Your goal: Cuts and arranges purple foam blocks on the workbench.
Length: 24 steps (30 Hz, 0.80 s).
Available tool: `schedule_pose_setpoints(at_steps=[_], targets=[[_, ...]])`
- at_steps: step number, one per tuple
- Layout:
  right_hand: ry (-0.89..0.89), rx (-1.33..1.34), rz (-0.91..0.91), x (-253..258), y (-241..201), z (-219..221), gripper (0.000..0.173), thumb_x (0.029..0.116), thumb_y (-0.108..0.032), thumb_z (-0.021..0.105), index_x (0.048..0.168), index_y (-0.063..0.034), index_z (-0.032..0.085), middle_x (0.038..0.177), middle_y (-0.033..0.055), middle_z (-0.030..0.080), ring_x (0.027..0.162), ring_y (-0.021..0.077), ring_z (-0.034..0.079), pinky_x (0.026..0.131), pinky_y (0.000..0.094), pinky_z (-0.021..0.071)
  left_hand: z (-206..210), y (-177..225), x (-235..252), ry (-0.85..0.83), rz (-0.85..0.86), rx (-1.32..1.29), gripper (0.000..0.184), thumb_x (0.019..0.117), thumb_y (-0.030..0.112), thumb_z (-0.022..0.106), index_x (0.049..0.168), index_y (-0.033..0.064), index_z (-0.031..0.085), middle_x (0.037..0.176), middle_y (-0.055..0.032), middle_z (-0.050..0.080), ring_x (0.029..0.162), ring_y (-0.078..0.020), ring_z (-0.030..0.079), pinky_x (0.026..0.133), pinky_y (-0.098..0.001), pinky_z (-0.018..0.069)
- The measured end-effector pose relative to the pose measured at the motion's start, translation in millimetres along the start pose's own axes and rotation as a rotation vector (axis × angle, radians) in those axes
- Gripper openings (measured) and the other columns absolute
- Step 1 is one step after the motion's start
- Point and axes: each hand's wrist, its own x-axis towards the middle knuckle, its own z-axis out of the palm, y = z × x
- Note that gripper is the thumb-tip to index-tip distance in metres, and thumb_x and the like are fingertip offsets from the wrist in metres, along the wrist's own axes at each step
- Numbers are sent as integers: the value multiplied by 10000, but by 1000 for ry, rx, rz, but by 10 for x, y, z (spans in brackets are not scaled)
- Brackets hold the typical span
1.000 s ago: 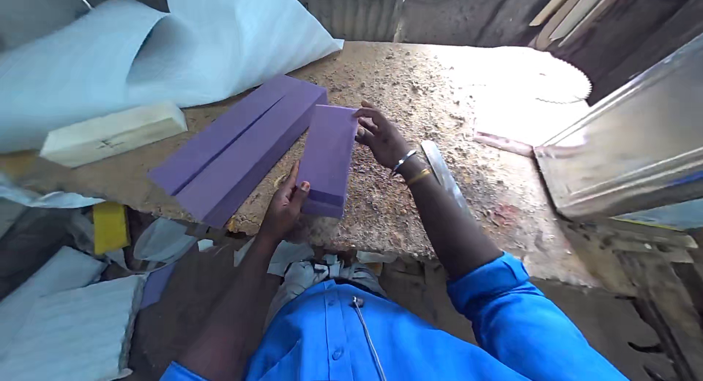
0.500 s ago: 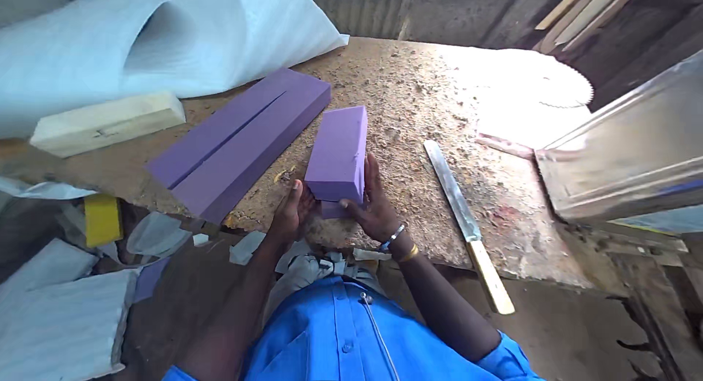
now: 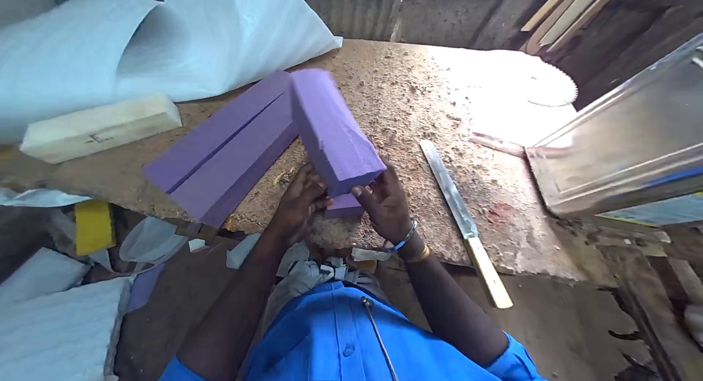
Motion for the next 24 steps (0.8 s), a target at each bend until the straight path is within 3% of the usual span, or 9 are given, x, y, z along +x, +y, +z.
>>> schedule_pose_setpoints(at_steps=[3,6,9,12,14,16,18,21,24], targets=[[-4,-2,-91,-66,73,7,465,980,-40,644,1432,-37,533,1489,99,536,1330,223,570,1052,410,559,57,82,-70,42,63,69,619,1041,-11,472,1597,187,285,1381,-9,596,1125,-127,655,960,-332,568],[14,-268,-253,-90,81,31,352,971,-75,663,1319,-19,657,1447,175,583,1384,331,524,1143,487,477,76,141,-120,141,37,56,319,1049,-11,451,1335,115,513,1109,-4,695,984,-96,689,877,-300,599],[91,-482,-351,-123,32,29,263,971,-107,671,1220,-50,731,1355,162,652,1365,336,541,1163,496,450,-79,142,-40,67,-14,-227,450,1101,327,211,1264,133,584,1143,-44,711,1062,-163,690,923,-381,585],[124,-615,-366,-201,20,-24,250,958,-101,694,1201,-82,749,1338,135,667,1364,321,543,1166,469,446,-124,151,39,-111,22,-209,678,1037,657,258,1526,216,420,1384,-43,622,1203,-188,648,987,-398,563],[116,-644,-343,-254,42,-44,254,949,-115,713,1199,-106,758,1359,133,655,1378,312,531,1169,457,447,-50,139,41,-80,46,-89,617,1046,554,464,1561,224,378,1392,-51,621,1190,-192,658,991,-403,568],[124,-627,-310,-290,65,-44,257,931,-114,734,1186,-125,765,1403,160,611,1387,307,518,1152,441,469,10,137,34,-37,31,-12,500,1094,364,465,1562,207,386,1347,-52,643,1165,-170,664,1001,-391,561],[129,-612,-257,-312,77,-76,248,924,-110,740,1168,-135,773,1448,179,560,1363,278,538,1108,403,511,62,105,60,44,-6,50,481,1103,312,435,1569,205,391,1321,-49,655,1120,-155,677,964,-363,569],[118,-644,-212,-346,163,-90,241,945,-133,714,1178,-154,773,1427,168,587,1390,282,514,1143,418,472,69,3,115,78,16,238,540,1125,330,360,1647,257,242,1568,-23,479,1320,-173,570,1070,-410,502],[106,-659,-183,-378,257,-64,245,950,-110,693,1173,-172,775,1426,160,591,1412,304,488,1162,438,450,52,-141,159,77,99,327,520,1135,291,306,1649,231,254,1680,36,310,1472,-135,411,1190,-405,386]])
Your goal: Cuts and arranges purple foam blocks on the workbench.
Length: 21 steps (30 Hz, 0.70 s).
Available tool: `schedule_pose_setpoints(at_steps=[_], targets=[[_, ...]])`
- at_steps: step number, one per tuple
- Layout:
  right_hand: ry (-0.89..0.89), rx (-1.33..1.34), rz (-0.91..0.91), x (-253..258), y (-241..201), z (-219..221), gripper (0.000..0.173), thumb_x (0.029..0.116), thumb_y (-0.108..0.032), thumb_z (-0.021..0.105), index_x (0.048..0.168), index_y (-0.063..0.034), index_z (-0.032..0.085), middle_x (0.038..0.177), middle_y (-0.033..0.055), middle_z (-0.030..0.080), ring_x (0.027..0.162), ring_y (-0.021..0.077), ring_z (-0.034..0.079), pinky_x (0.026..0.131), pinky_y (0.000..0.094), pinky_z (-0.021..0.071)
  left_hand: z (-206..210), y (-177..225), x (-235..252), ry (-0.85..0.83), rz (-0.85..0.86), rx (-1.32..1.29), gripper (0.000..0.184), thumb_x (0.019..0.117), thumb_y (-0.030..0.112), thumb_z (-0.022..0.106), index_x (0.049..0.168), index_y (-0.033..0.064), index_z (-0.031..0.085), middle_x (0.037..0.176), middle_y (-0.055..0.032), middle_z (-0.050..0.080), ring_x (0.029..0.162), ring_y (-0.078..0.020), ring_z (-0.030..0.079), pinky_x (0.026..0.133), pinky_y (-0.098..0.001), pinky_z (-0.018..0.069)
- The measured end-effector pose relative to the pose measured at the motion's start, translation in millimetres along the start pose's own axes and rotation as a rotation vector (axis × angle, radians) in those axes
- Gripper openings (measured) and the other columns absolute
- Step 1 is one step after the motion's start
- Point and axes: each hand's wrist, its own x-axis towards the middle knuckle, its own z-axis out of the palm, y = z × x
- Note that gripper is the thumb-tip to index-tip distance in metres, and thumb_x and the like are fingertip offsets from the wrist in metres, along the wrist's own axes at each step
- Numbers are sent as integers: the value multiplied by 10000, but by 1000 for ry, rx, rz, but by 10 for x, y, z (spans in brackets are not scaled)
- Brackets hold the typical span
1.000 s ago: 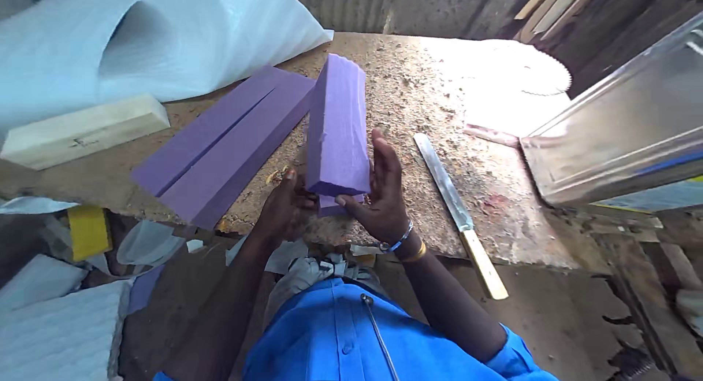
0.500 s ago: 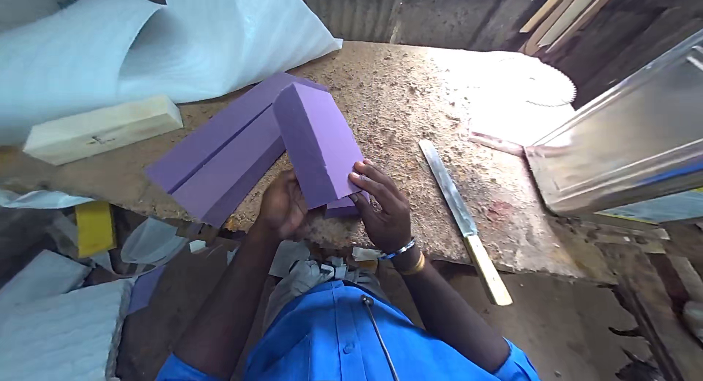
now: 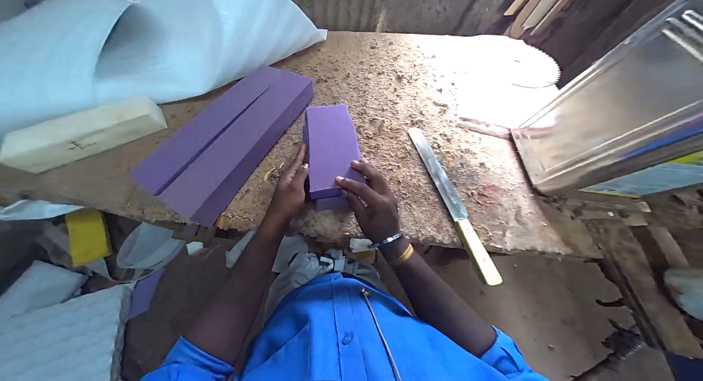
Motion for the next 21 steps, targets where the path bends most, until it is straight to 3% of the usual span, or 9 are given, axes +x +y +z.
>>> schedule_pose_setpoints(at_steps=[3,5,7,9,13,15,17,19,21], targets=[[2,11,10,-33,58,33,237,951,-116,699,1168,-171,778,1424,164,590,1405,306,495,1152,432,461,2,-56,-2,-6,-4,-22,536,1128,397,288,1636,224,301,1672,54,327,1501,-123,363,1226,-413,335],[-1,22,9,-62,86,30,234,952,-108,699,1168,-155,775,1427,163,588,1413,304,485,1163,432,450,9,-79,-1,-4,-14,-27,572,1111,435,373,1636,220,299,1656,30,362,1474,-143,410,1197,-421,380],[-10,35,7,-81,121,23,234,955,-94,690,1170,-139,769,1443,158,574,1432,298,463,1180,435,432,-6,-162,70,-15,28,-29,612,1092,304,487,1641,153,265,1642,-38,383,1435,-168,473,1160,-389,449],[3,42,-1,-89,175,34,221,952,-89,693,1151,-138,777,1427,160,589,1423,304,476,1176,440,439,-1,-211,100,-21,53,-39,652,1070,210,537,1643,117,240,1641,-68,382,1426,-168,486,1158,-358,454],[2,64,36,-88,205,31,243,945,-98,710,1181,-127,759,1460,156,559,1397,270,508,1125,401,493,29,-238,83,1,55,-33,644,1070,200,539,1639,107,251,1635,-75,390,1420,-159,492,1153,-348,459],[4,113,110,-88,213,32,420,925,-111,732,1337,-90,651,1528,160,479,1371,255,528,1063,396,544,46,-231,66,1,55,-25,641,1077,213,526,1641,103,240,1647,-71,371,1433,-154,475,1165,-347,447],[-60,181,276,-112,185,2,662,926,-149,742,1521,-135,454,1600,111,394,1384,239,516,1031,433,564,85,-206,24,5,35,-21,637,1089,233,505,1649,126,222,1665,-49,340,1442,-147,461,1164,-352,437],[-155,276,433,-117,149,-43,791,950,-158,725,1611,-226,294,1621,56,384,1361,224,542,1028,476,557,108,-253,55,12,56,-28,632,1100,252,471,1649,103,197,1680,-63,305,1470,-147,425,1193,-351,416],[-217,329,493,-126,151,-46,839,966,-131,702,1633,-285,217,1633,33,374,1335,219,575,1036,472,559,121,-279,54,26,61,-22,629,1107,290,440,1653,109,184,1694,-56,271,1493,-135,385,1214,-355,383]])
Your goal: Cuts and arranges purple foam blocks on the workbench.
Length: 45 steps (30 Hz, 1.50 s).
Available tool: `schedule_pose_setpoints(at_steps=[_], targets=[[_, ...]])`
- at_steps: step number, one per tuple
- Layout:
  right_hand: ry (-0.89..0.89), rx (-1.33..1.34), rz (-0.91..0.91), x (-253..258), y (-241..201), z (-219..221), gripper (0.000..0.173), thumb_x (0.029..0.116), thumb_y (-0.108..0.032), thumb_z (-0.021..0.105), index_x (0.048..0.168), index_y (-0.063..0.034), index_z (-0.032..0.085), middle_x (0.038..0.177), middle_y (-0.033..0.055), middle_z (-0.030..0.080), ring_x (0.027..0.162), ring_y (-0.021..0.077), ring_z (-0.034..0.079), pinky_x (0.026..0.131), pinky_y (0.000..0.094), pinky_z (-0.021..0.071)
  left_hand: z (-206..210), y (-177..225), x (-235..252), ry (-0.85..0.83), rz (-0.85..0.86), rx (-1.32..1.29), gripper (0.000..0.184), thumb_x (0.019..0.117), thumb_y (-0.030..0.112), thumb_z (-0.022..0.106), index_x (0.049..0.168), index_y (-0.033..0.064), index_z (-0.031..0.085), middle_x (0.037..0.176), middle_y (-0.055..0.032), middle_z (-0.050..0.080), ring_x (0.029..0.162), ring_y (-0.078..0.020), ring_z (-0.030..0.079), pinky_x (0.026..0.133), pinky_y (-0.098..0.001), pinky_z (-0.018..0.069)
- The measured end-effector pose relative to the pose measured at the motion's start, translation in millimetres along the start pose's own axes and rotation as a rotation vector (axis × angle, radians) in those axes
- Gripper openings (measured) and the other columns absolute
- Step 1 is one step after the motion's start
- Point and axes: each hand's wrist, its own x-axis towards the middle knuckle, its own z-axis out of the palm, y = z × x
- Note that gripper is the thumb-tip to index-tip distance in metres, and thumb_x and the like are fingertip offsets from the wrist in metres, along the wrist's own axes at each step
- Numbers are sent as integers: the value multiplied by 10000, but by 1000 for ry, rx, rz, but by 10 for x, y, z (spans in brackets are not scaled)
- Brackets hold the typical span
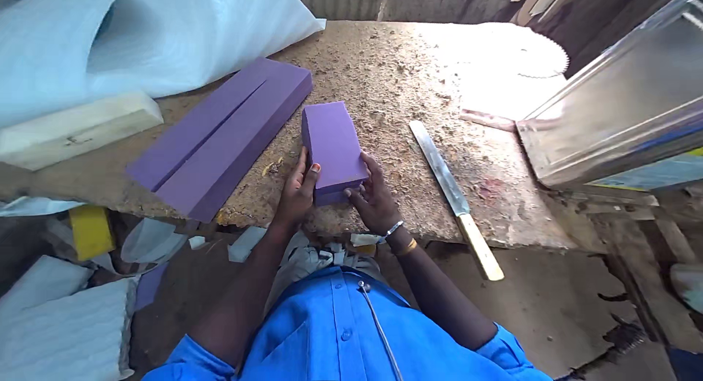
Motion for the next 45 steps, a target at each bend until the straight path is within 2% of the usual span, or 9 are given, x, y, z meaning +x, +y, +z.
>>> schedule_pose_setpoints(at_steps=[4,10,13,18,30,33,35,39,45], targets=[[4,-37,-32,-26,92,18,837,977,-68,653,1645,-291,200,1624,21,400,1289,198,615,1036,441,561,37,-59,-45,-15,-12,-59,605,1124,331,345,1668,179,128,1712,-16,217,1516,-133,338,1224,-381,359],[53,-65,1,-76,111,82,866,973,-85,649,1636,-373,172,1516,65,526,1113,244,701,884,478,612,156,-40,-188,-12,-107,-158,605,1105,515,291,1664,333,143,1707,86,224,1541,-135,276,1247,-464,288],[108,-40,-24,-152,130,87,814,981,-84,641,1626,-358,228,1486,47,556,1079,209,710,864,447,620,188,-21,-248,-41,-86,-118,605,1109,501,267,1667,323,119,1719,98,174,1551,-124,244,1250,-460,275],[162,-20,-108,-243,219,126,752,978,-39,613,1617,-258,283,1538,44,505,1165,173,679,953,404,602,227,-75,-330,-17,-116,-166,609,1096,539,294,1658,331,184,1690,86,271,1527,-131,303,1242,-445,295],[192,-29,-211,-476,188,198,713,982,-54,643,1604,-223,339,1558,51,480,1229,191,643,976,394,595,242,-54,-470,56,-138,-114,605,1087,534,318,1644,310,241,1645,44,366,1472,-151,396,1190,-441,376],[224,22,-247,-443,199,222,677,951,-15,658,1566,-115,391,1528,97,509,1250,194,631,1027,398,572,241,-46,-515,50,-158,-100,622,1078,560,334,1641,310,249,1604,23,427,1434,-153,446,1165,-439,411],[222,2,-219,-450,176,257,719,947,-54,684,1583,-171,371,1535,73,507,1247,177,636,1023,397,576,206,-46,-547,59,-172,-52,636,1075,570,338,1630,265,279,1581,-2,455,1409,-159,474,1154,-443,428],[241,-60,-156,-452,203,313,739,945,-132,684,1596,-221,346,1558,58,484,1241,196,638,1007,449,575,129,-79,-547,26,-252,-2,643,1055,623,349,1629,342,278,1619,16,410,1442,-198,437,1144,-515,409],[202,-27,-130,-454,193,308,770,936,-189,703,1608,-212,327,1591,33,442,1343,172,558,1091,445,518,103,-44,-480,34,-234,-9,593,1074,545,379,1628,357,281,1535,-10,519,1337,-180,550,1066,-429,497]])
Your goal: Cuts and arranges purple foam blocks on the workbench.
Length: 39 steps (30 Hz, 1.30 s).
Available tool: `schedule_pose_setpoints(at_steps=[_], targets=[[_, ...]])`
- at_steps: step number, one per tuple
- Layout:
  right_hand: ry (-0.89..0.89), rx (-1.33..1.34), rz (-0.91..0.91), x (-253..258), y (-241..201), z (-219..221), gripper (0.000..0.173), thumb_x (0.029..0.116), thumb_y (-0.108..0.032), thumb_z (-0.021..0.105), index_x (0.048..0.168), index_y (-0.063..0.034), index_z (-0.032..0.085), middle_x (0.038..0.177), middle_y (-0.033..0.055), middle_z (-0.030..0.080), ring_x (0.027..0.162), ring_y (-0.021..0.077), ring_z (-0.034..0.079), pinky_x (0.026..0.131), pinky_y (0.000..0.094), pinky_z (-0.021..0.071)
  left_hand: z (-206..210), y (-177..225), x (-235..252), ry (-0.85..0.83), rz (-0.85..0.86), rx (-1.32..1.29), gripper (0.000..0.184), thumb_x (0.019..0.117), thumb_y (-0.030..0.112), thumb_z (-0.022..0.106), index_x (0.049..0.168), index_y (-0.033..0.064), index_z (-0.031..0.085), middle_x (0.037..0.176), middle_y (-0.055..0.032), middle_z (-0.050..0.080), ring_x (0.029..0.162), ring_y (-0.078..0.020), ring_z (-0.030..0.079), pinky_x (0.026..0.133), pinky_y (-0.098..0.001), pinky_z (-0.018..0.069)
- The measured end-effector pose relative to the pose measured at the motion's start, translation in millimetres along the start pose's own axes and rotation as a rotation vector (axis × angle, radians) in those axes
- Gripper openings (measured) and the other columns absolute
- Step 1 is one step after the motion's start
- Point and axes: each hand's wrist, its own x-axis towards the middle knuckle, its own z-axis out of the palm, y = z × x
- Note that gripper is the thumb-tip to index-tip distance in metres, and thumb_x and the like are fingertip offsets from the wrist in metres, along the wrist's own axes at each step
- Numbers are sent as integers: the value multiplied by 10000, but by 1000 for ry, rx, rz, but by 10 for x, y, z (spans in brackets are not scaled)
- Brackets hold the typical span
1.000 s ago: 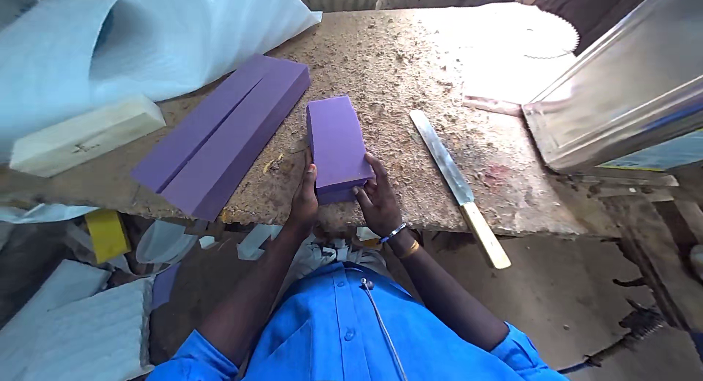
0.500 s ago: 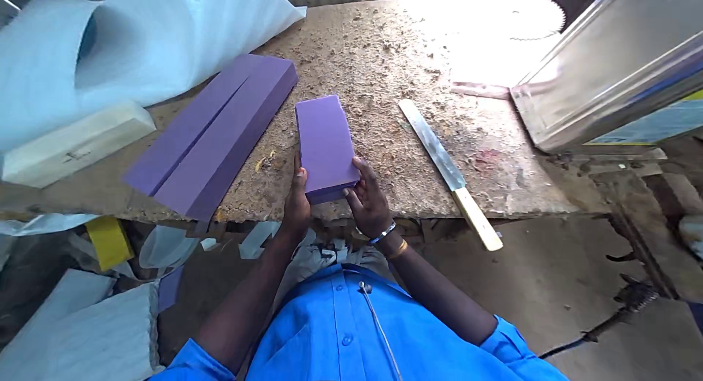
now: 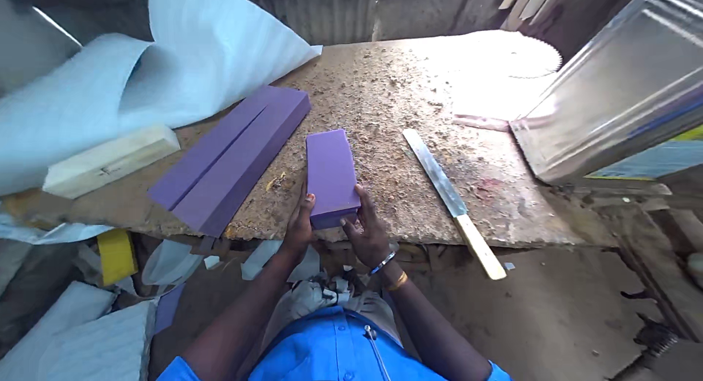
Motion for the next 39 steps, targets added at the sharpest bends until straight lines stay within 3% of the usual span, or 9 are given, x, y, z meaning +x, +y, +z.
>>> schedule_pose_setpoints(at_steps=[6,10,14,17,19,23,28,35,39], targets=[[-75,-78,190,-125,-85,-18,940,916,-302,737,1654,-282,156,1606,55,419,1366,234,539,1082,538,498,7,7,38,-41,-39,-105,568,1095,454,405,1613,239,320,1445,-75,594,1278,-220,608,1050,-428,530],[-50,-26,148,-108,-191,101,949,943,-361,708,1663,-179,117,1636,128,358,1482,210,397,1223,450,357,-58,43,162,-76,27,-92,556,1107,390,357,1611,161,310,1420,-122,601,1249,-221,627,1030,-415,548],[-82,189,263,322,-347,183,1015,899,-424,755,1655,-228,106,1595,113,417,1409,220,487,1150,488,442,-227,279,505,-138,137,11,602,1097,457,348,1639,212,253,1524,-82,520,1334,-211,561,1092,-463,495],[-28,336,182,513,-431,321,1076,835,-737,656,1634,-241,133,1583,62,422,1380,167,493,1108,454,465,-379,454,598,-175,242,128,644,1082,488,403,1658,306,180,1632,-5,399,1428,-176,473,1155,-467,429],[94,373,122,488,-610,366,1039,828,-839,536,1611,-248,195,1531,15,467,1312,113,523,1049,414,496,-428,504,509,-219,345,231,681,1073,437,437,1664,250,156,1664,-31,336,1452,-173,445,1176,-458,419],[407,448,225,77,-758,300,834,892,-456,758,1555,-217,312,1297,62,646,1073,195,682,874,437,607,-560,269,212,-406,467,467,732,1031,486,511,1640,154,277,1704,-70,249,1563,-245,254,1248,-514,299],[673,471,393,-389,-486,-261,602,1026,-351,551,1532,-145,297,1235,88,651,1056,199,681,876,441,602,-809,-44,362,-298,614,653,668,964,580,584,1507,195,535,1630,-23,410,1558,-261,265,1261,-528,266],[263,146,577,-218,-182,-1254,411,1052,-349,519,1400,-133,559,1121,77,713,966,169,695,852,410,590,-519,140,348,-296,895,815,769,890,610,665,1500,163,524,1596,-59,444,1520,-271,339,1228,-538,321],[255,-266,518,288,57,-1553,647,1010,-502,582,1527,-127,480,1380,125,638,1255,264,621,1077,523,485,121,60,274,-423,940,1058,803,885,710,616,1510,216,514,1603,-44,440,1504,-245,374,1219,-500,353]])
